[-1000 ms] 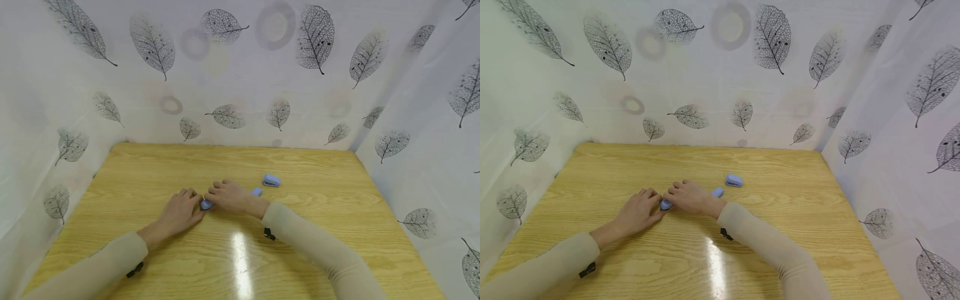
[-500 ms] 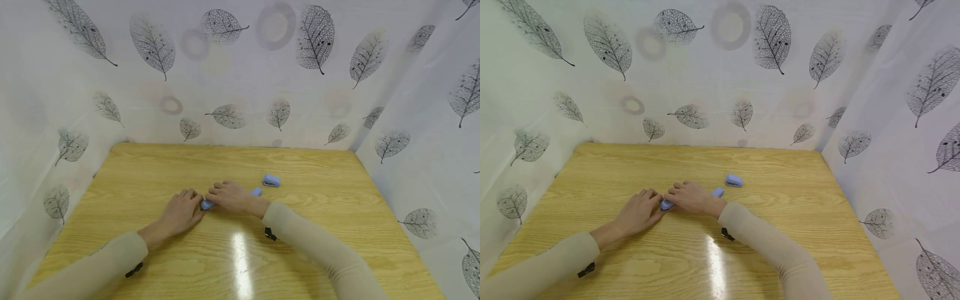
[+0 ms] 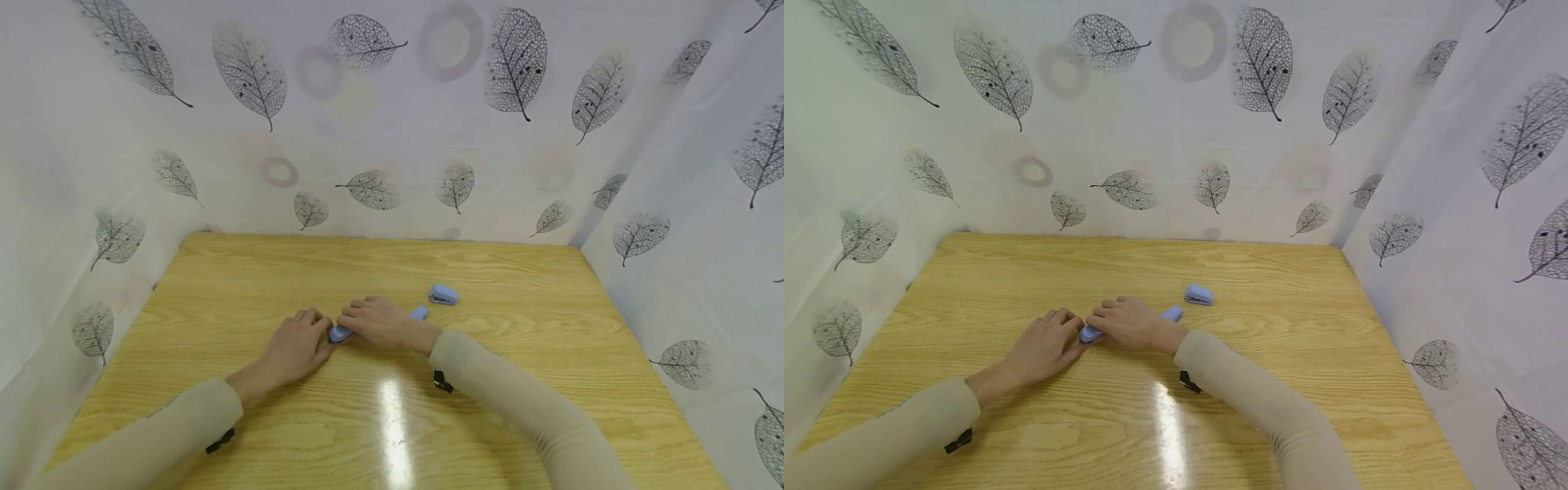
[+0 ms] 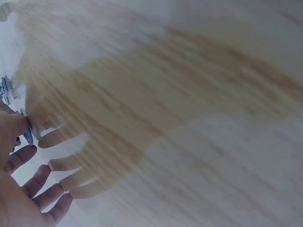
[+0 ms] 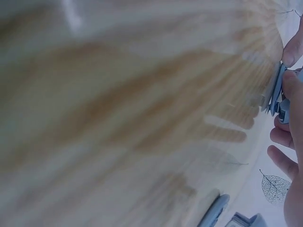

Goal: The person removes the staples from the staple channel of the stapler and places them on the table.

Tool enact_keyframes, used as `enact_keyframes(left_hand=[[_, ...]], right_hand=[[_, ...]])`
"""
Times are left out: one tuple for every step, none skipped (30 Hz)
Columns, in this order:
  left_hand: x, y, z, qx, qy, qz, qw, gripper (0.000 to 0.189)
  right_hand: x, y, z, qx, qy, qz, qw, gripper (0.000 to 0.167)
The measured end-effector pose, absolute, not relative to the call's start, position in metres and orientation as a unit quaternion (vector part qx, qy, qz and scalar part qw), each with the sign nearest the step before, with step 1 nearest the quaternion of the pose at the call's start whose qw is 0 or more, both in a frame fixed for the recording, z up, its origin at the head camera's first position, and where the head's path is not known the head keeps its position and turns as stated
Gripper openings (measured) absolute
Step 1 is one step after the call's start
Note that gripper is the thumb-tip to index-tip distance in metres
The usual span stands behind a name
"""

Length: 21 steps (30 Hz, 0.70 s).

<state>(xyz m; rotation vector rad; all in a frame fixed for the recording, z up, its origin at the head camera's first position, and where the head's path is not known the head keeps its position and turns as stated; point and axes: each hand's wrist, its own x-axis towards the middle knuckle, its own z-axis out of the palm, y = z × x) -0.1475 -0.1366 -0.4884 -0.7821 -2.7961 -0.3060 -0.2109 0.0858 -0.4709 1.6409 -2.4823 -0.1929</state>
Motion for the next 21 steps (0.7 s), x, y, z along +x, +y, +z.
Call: enact_keyframes(left_hand=[[-0.1473, -0.1366, -0.4882, -0.266, -0.952, -0.106, 0.109, 0.032], [-0.1472, -0.1367, -0.4883, -0.266, -0.952, -0.105, 0.108, 0.032], [-0.1471, -0.1369, -0.4884, -0.267, -0.952, -0.104, 0.106, 0.032], [-0.1471, -0.1369, -0.4884, -0.268, -0.952, -0.103, 0.106, 0.032], [-0.1471, -0.1371, -0.4888, -0.267, -0.952, -0.102, 0.105, 0.032], [-0.1469, -0.1370, -0.4887, -0.267, -0.952, -0.102, 0.106, 0.032], [-0.1469, -0.1371, -0.4887, -0.267, -0.952, -0.102, 0.106, 0.032], [-0.1470, -0.1369, -0.4887, -0.269, -0.952, -0.101, 0.107, 0.032], [-0.1469, -0.1366, -0.4884, -0.270, -0.951, -0.101, 0.108, 0.032], [-0.1468, -0.1365, -0.4884, -0.271, -0.951, -0.100, 0.109, 0.033], [-0.1467, -0.1364, -0.4883, -0.272, -0.951, -0.100, 0.109, 0.033], [-0.1465, -0.1363, -0.4881, -0.274, -0.950, -0.098, 0.112, 0.033], [-0.1465, -0.1363, -0.4883, -0.274, -0.950, -0.096, 0.111, 0.034], [-0.1462, -0.1362, -0.4882, -0.274, -0.950, -0.095, 0.112, 0.034], [-0.1461, -0.1362, -0.4883, -0.274, -0.951, -0.093, 0.111, 0.035], [-0.1460, -0.1363, -0.4882, -0.274, -0.951, -0.091, 0.110, 0.035], [-0.1460, -0.1364, -0.4883, -0.273, -0.952, -0.090, 0.109, 0.035], [-0.1459, -0.1363, -0.4882, -0.272, -0.952, -0.090, 0.108, 0.035], [-0.1460, -0.1362, -0.4883, -0.271, -0.952, -0.090, 0.106, 0.035], [-0.1460, -0.1362, -0.4882, -0.271, -0.952, -0.090, 0.107, 0.035], [-0.1461, -0.1361, -0.4882, -0.271, -0.952, -0.091, 0.106, 0.035]], right_hand=[[-0.2110, 0.0858, -0.4711, 0.549, -0.830, -0.060, 0.078, 0.026], [-0.2109, 0.0859, -0.4710, 0.550, -0.830, -0.057, 0.075, 0.026], [-0.2110, 0.0858, -0.4708, 0.549, -0.831, -0.056, 0.072, 0.027], [-0.2110, 0.0857, -0.4706, 0.548, -0.831, -0.058, 0.070, 0.027], [-0.2109, 0.0853, -0.4701, 0.548, -0.832, -0.063, 0.069, 0.028], [-0.2109, 0.0849, -0.4695, 0.546, -0.832, -0.068, 0.068, 0.029], [-0.2109, 0.0847, -0.4687, 0.544, -0.833, -0.073, 0.067, 0.030], [-0.2109, 0.0844, -0.4679, 0.542, -0.834, -0.081, 0.066, 0.031], [-0.2108, 0.0841, -0.4670, 0.539, -0.835, -0.090, 0.064, 0.032], [-0.2107, 0.0838, -0.4663, 0.537, -0.836, -0.097, 0.063, 0.033], [-0.2103, 0.0833, -0.4653, 0.534, -0.837, -0.103, 0.061, 0.036], [-0.2098, 0.0829, -0.4644, 0.531, -0.838, -0.111, 0.059, 0.040], [-0.2094, 0.0823, -0.4636, 0.530, -0.837, -0.121, 0.059, 0.043], [-0.2088, 0.0819, -0.4629, 0.529, -0.836, -0.134, 0.061, 0.045], [-0.2081, 0.0811, -0.4623, 0.529, -0.833, -0.146, 0.064, 0.046], [-0.2076, 0.0802, -0.4620, 0.529, -0.831, -0.156, 0.068, 0.046], [-0.2070, 0.0796, -0.4618, 0.530, -0.829, -0.165, 0.071, 0.047], [-0.2067, 0.0790, -0.4618, 0.531, -0.826, -0.173, 0.076, 0.045], [-0.2064, 0.0786, -0.4620, 0.531, -0.825, -0.178, 0.079, 0.043], [-0.2061, 0.0784, -0.4623, 0.532, -0.824, -0.178, 0.082, 0.042], [-0.2059, 0.0785, -0.4628, 0.532, -0.824, -0.174, 0.084, 0.040]])
